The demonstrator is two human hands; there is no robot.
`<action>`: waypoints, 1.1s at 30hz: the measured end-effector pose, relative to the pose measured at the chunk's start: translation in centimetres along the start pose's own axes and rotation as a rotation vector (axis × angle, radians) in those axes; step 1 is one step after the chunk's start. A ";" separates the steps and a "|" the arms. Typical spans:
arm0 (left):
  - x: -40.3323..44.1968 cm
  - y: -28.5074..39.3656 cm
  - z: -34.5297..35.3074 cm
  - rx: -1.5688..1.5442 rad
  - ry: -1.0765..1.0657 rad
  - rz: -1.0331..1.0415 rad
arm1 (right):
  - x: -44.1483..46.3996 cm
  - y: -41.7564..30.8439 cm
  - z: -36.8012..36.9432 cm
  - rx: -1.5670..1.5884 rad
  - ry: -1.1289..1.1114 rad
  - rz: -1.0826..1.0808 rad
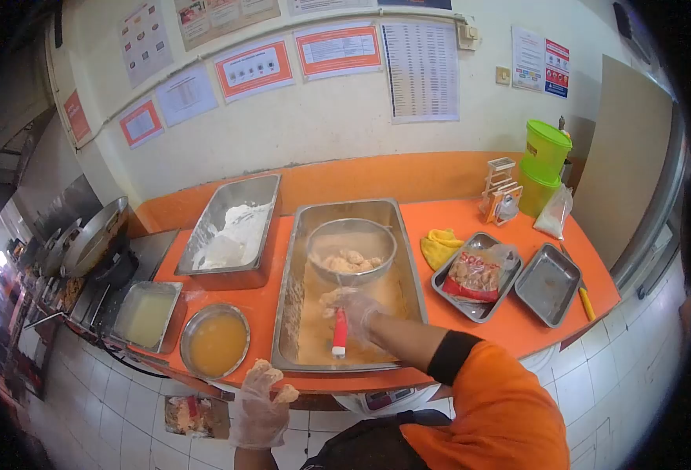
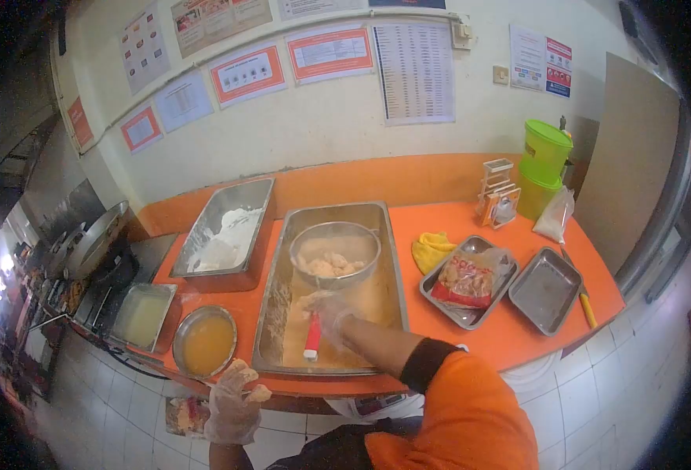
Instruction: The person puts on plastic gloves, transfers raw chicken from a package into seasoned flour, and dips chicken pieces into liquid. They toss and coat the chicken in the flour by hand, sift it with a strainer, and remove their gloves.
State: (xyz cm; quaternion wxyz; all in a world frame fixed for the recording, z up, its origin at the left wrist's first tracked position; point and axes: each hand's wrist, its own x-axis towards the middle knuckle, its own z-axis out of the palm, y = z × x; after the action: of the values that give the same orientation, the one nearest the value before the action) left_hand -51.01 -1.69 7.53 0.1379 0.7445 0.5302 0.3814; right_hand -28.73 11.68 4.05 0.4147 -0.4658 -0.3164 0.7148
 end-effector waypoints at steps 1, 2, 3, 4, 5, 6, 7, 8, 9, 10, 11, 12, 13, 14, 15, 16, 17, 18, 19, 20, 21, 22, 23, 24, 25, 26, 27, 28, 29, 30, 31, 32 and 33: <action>-0.4 -0.6 -0.2 0.055 0.044 0.074 | 0.1 -1.2 0.1 -0.075 0.050 -0.013; -0.7 -1.6 0.0 0.102 0.106 0.155 | 0.4 -1.1 0.9 -0.009 -0.005 -0.062; -1.4 -2.3 0.0 0.148 0.155 0.215 | 0.2 1.0 2.0 0.060 -0.059 -0.086; -2.0 -2.9 -0.5 0.199 0.118 0.218 | 0.0 2.7 2.8 0.141 -0.113 -0.098; -2.5 -2.8 -0.6 0.188 0.126 0.137 | 1.1 2.3 2.0 0.175 -0.097 -0.042; -3.0 -2.7 -0.8 0.176 0.133 0.057 | 3.6 1.2 0.2 0.208 -0.078 0.014; -3.2 -2.6 -0.8 0.162 0.150 -0.016 | 4.1 0.9 0.0 0.145 -0.087 -0.020; -3.1 -2.7 -1.0 0.171 0.138 0.006 | 4.6 0.6 -0.3 0.082 -0.094 -0.055; -2.6 -2.9 -1.1 0.177 0.138 0.037 | 5.1 0.3 -0.5 0.020 -0.098 -0.090; -2.7 -3.0 -1.0 0.177 0.130 0.055 | 1.4 0.3 1.7 0.039 -0.176 -0.181; -3.1 -3.0 -1.0 0.184 0.106 0.066 | 0.7 1.1 2.1 0.108 -0.230 -0.230; -2.7 -2.9 -0.9 0.165 0.110 0.022 | 0.0 1.9 2.4 0.179 -0.287 -0.276; -2.3 -2.8 -0.6 0.143 0.107 -0.026 | 3.6 2.8 0.1 0.076 -0.238 -0.221; -2.2 -2.6 -0.3 0.120 0.105 -0.072 | 9.0 3.8 -3.4 -0.027 -0.187 -0.167; -2.1 -2.3 0.0 0.130 0.114 -0.020 | 7.6 2.1 -2.8 0.069 -0.213 -0.188; -1.3 -2.0 0.2 0.144 0.136 0.043 | 6.0 0.3 -2.0 0.165 -0.242 -0.207; -0.6 -1.8 0.5 0.154 0.164 0.098 | 7.2 -0.5 -2.3 0.078 -0.280 -0.227; -0.2 -2.1 0.6 0.241 0.170 0.221 | 8.6 -0.2 -3.2 -0.005 -0.313 -0.229; 0.0 -2.6 0.9 0.282 0.161 0.244 | 9.4 0.2 -3.8 -0.081 -0.347 -0.231; 0.2 -3.2 1.2 0.325 0.152 0.270 | 9.3 -0.8 -4.5 -0.039 -0.355 -0.198; 0.6 -3.3 1.3 0.328 0.142 0.282 | 9.3 -2.7 -5.7 0.002 -0.363 -0.167; 0.9 -3.4 1.4 0.332 0.132 0.294 | 9.3 -4.8 -7.3 0.040 -0.369 -0.134; 1.6 -2.8 1.5 0.294 0.118 0.286 | 9.8 -6.4 -9.7 -0.075 -0.349 -0.073; 1.9 -2.1 1.6 0.266 0.123 0.260 | 10.6 -8.1 -11.7 -0.192 -0.330 -0.011; 2.3 -1.3 1.7 0.237 0.129 0.234 | 7.8 -11.3 -11.0 -1.147 -0.210 -0.099; 2.6 -0.5 1.8 0.218 0.153 0.195 | 4.8 -13.8 -10.2 -2.093 -0.033 -0.202; 3.1 -0.1 1.9 0.200 0.179 0.158 | 7.8 -13.3 -12.9 -2.384 -0.221 -0.097; 3.6 -0.1 1.9 0.169 0.131 0.134 | 8.0 -13.7 -13.0 -2.475 -0.237 -0.041; 4.0 -0.2 2.0 0.135 0.082 0.110 | 8.2 -14.0 -13.0 -2.564 -0.259 0.015; 4.6 -0.3 2.2 0.100 0.033 0.086 | 7.6 -14.2 -13.5 -2.460 -0.099 0.004; 5.3 -0.2 2.5 0.132 -0.016 0.133 | 5.7 -14.8 -12.3 -2.348 0.052 -0.008; 6.0 0.0 2.8 0.164 -0.065 0.177 | 4.6 -15.0 -11.3 -2.352 0.145 -0.066; 6.7 0.2 3.0 0.196 -0.117 0.220 | 3.8 -15.0 -10.1 -2.350 0.234 -0.125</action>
State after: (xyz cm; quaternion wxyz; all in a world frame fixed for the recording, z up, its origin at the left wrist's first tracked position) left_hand -47.70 4.83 8.44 0.0527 0.8290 0.4714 0.2963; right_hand -15.71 22.57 11.36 -0.2073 -0.6077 -0.7621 -0.0830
